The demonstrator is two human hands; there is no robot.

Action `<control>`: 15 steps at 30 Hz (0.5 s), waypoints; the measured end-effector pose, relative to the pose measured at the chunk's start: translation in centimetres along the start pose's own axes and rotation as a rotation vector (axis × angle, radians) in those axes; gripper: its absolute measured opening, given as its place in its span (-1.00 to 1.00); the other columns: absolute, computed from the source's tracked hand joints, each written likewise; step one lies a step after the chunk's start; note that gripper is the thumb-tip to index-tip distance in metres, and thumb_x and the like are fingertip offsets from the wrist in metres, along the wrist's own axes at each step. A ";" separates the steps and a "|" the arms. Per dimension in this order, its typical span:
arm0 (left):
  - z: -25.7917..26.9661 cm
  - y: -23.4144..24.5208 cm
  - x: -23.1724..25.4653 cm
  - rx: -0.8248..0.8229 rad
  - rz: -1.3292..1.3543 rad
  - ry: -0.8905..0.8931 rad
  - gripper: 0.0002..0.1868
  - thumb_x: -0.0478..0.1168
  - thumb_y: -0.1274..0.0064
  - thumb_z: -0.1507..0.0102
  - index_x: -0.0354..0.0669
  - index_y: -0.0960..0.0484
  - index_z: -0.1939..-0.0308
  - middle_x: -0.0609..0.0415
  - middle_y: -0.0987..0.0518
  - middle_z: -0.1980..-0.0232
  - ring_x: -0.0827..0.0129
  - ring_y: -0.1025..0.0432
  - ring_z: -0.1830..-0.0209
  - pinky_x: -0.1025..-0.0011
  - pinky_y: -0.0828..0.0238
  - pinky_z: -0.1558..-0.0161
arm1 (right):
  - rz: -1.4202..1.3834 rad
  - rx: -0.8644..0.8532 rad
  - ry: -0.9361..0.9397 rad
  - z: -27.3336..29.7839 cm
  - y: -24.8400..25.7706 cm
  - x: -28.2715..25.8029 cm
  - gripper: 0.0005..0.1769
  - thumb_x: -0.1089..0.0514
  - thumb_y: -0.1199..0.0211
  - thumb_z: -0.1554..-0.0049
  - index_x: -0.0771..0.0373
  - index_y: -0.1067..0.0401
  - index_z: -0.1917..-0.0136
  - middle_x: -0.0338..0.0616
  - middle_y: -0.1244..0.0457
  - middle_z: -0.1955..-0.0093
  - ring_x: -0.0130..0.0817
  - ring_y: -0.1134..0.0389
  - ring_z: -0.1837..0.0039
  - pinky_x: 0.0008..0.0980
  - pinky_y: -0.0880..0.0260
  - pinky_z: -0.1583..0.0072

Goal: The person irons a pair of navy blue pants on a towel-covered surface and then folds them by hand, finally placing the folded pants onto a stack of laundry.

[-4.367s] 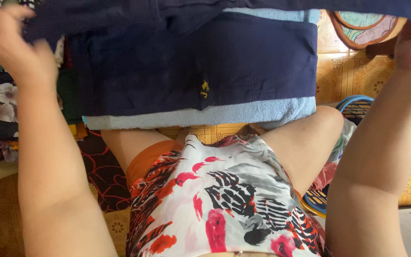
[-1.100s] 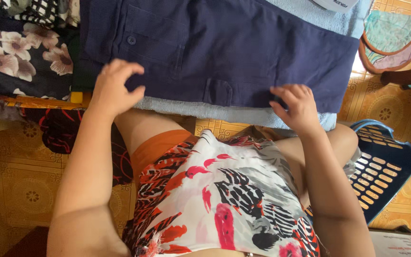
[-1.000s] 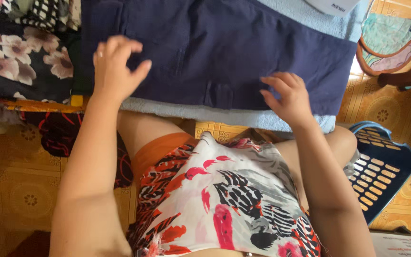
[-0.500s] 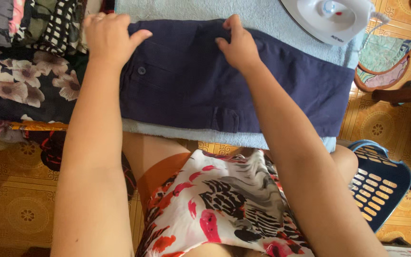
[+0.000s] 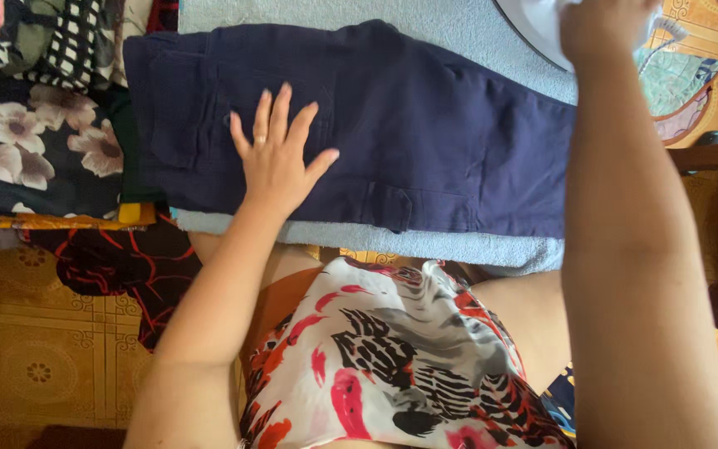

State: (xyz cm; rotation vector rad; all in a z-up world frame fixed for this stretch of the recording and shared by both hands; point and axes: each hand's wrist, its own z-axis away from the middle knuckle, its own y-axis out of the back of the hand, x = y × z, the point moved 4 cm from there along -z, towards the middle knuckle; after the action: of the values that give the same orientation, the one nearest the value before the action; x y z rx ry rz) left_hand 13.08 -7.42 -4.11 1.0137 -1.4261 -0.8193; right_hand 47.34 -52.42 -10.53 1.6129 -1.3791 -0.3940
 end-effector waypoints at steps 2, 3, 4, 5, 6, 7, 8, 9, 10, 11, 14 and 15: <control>1.5 0.5 -0.2 -0.011 -0.014 0.057 -0.19 0.29 -0.17 -0.23 0.05 -0.41 -0.46 -0.17 -0.13 -0.60 -0.11 0.05 -0.60 -0.37 0.38 -0.43 | -0.142 -0.142 0.054 0.3 2.0 1.8 -0.80 0.08 -0.31 -0.03 0.24 -0.54 0.12 0.09 -0.39 0.16 0.12 -0.44 0.05 0.02 -0.43 -0.02; 1.9 0.7 -0.6 -0.015 -0.022 0.085 -0.17 0.30 -0.16 -0.23 0.05 -0.39 -0.48 -0.19 -0.12 -0.60 -0.12 0.04 -0.60 -0.35 0.35 -0.44 | -0.181 -0.192 0.067 0.0 3.3 1.8 -0.82 0.14 -0.28 -0.04 0.26 -0.53 0.10 0.10 -0.38 0.15 0.13 -0.43 0.03 0.01 -0.43 -0.02; 2.4 1.0 -1.1 -0.011 -0.043 0.103 -0.19 0.29 -0.15 -0.26 0.06 -0.40 -0.49 -0.17 -0.13 -0.61 -0.09 0.04 -0.61 -0.33 0.33 -0.45 | -0.223 -0.251 0.080 -0.1 4.9 1.5 -0.84 0.19 -0.25 -0.05 0.28 -0.51 0.08 0.12 -0.38 0.13 0.14 -0.43 0.01 -0.01 -0.42 -0.03; 3.0 1.3 -1.6 -0.008 -0.064 0.120 -0.22 0.28 -0.14 -0.28 0.07 -0.40 -0.50 -0.14 -0.14 -0.63 -0.05 0.03 -0.63 -0.32 0.32 -0.47 | -0.232 -0.292 0.079 0.0 7.4 1.6 -0.80 0.18 -0.24 -0.04 0.29 -0.51 0.06 0.12 -0.38 0.15 0.15 -0.42 0.04 0.00 -0.41 0.00; 3.1 1.5 -2.0 0.007 -0.086 0.135 -0.24 0.26 -0.13 -0.31 0.09 -0.41 -0.51 -0.12 -0.14 -0.65 -0.02 0.02 -0.64 -0.31 0.30 -0.48 | -0.259 -0.303 0.082 0.0 10.3 1.3 -0.76 0.17 -0.26 -0.06 0.30 -0.49 0.00 0.14 -0.37 0.15 0.17 -0.41 0.07 0.01 -0.40 0.04; 3.2 1.6 -2.3 0.017 -0.088 0.136 -0.25 0.27 -0.13 -0.32 0.08 -0.40 -0.51 -0.13 -0.14 -0.65 -0.03 0.03 -0.64 -0.30 0.28 -0.48 | -0.287 -0.315 0.084 0.0 13.5 1.0 -0.71 0.15 -0.28 -0.08 0.30 -0.47 -0.06 0.15 -0.37 0.15 0.18 -0.40 0.09 0.02 -0.39 0.07; 3.3 1.7 -2.6 0.026 -0.092 0.138 -0.25 0.27 -0.12 -0.33 0.08 -0.40 -0.52 -0.15 -0.13 -0.65 -0.04 0.04 -0.64 -0.29 0.27 -0.48 | -0.336 -0.310 0.092 0.6 16.7 0.1 -0.64 0.13 -0.33 -0.13 0.31 -0.45 -0.16 0.18 -0.37 0.14 0.20 -0.39 0.12 0.05 -0.38 0.10; 3.4 1.8 -2.8 0.035 -0.095 0.140 -0.25 0.27 -0.12 -0.33 0.08 -0.39 -0.52 -0.16 -0.12 -0.65 -0.06 0.04 -0.65 -0.27 0.25 -0.48 | -0.377 -0.314 0.102 0.9 19.5 -0.9 -0.63 0.05 -0.36 -0.19 0.31 -0.45 -0.17 0.19 -0.37 0.13 0.21 -0.40 0.10 0.06 -0.38 0.08; 3.7 1.7 -2.9 0.054 -0.099 0.152 -0.25 0.26 -0.12 -0.35 0.07 -0.38 -0.53 -0.16 -0.11 -0.65 -0.08 0.06 -0.65 -0.27 0.26 -0.48 | -0.420 -0.328 0.115 1.5 21.9 -2.1 -0.60 -0.02 -0.40 -0.24 0.31 -0.44 -0.17 0.21 -0.38 0.13 0.23 -0.40 0.09 0.07 -0.38 0.06; 3.8 1.6 -3.1 0.073 -0.103 0.165 -0.25 0.26 -0.11 -0.36 0.07 -0.38 -0.54 -0.17 -0.10 -0.66 -0.10 0.07 -0.65 -0.26 0.27 -0.49 | -0.397 -0.421 0.095 2.7 23.5 -3.7 -0.50 -0.17 -0.40 -0.24 0.24 -0.46 -0.23 0.19 -0.38 0.11 0.21 -0.41 0.06 0.06 -0.40 0.04; 3.7 1.3 -3.4 0.121 -0.115 0.191 -0.27 0.24 -0.09 -0.40 0.03 -0.36 -0.56 -0.18 -0.08 -0.66 -0.11 0.10 -0.65 -0.24 0.30 -0.50 | -0.653 -0.510 0.167 4.9 27.7 -9.2 -0.52 -0.16 -0.37 -0.24 0.15 -0.49 -0.28 0.08 -0.41 -0.01 0.11 -0.45 -0.05 -0.02 -0.44 -0.04; 3.8 1.3 -3.4 0.132 -0.117 0.197 -0.27 0.23 -0.08 -0.42 0.01 -0.35 -0.56 -0.18 -0.08 -0.67 -0.11 0.10 -0.66 -0.24 0.31 -0.51 | -0.646 -0.492 0.230 5.3 28.6 -11.4 -0.49 -0.18 -0.38 -0.21 0.14 -0.49 -0.29 0.06 -0.41 -0.03 0.09 -0.46 -0.03 -0.03 -0.45 -0.02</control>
State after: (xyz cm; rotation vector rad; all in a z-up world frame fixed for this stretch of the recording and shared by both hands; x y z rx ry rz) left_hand 9.10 -4.05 -4.70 1.2533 -1.2735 -0.6948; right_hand 23.00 -42.25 6.12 1.5826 -0.5012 -0.8249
